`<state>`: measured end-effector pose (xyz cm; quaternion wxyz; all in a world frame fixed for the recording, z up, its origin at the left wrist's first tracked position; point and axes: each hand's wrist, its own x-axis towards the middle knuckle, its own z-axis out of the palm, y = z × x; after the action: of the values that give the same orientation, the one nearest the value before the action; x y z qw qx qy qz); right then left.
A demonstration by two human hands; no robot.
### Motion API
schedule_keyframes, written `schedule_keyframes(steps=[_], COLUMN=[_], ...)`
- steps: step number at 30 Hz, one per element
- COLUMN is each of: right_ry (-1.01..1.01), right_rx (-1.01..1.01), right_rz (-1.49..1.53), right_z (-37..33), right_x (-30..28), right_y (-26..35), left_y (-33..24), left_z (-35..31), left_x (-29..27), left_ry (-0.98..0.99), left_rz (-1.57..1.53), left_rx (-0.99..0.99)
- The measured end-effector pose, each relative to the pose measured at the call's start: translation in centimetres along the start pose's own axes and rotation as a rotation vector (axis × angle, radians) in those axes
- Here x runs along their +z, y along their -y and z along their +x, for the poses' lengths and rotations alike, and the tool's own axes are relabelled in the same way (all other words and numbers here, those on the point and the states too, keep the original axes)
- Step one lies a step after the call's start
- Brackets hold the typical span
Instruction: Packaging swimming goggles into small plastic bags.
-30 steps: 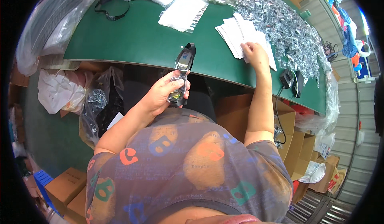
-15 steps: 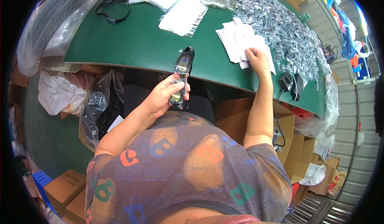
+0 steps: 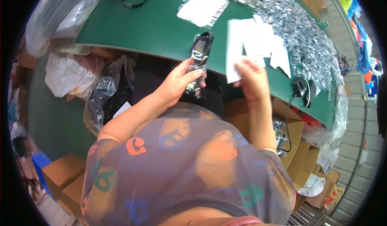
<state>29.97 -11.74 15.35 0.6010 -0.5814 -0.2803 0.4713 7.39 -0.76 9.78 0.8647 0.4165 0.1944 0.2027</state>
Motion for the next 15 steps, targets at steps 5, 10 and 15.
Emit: schedule_keyframes(steps=[5,10,15], right_ry=[0.157,0.137,0.087], right_rx=[-0.085,-0.152,-0.219], right_rz=[0.059,0.027,-0.198], right_z=[-1.0,-0.5,-1.1], right_x=[6.0,7.1,8.1], right_y=[-4.1,-5.9,-5.0], left_y=[0.2,0.3,0.7], left_z=[-0.2,-0.8,-0.1], left_x=[1.1,0.9,0.4], left_ry=[-0.058,-0.044,-0.092], left_rz=[0.019,0.117,0.254], left_rx=[0.152,0.207,0.391])
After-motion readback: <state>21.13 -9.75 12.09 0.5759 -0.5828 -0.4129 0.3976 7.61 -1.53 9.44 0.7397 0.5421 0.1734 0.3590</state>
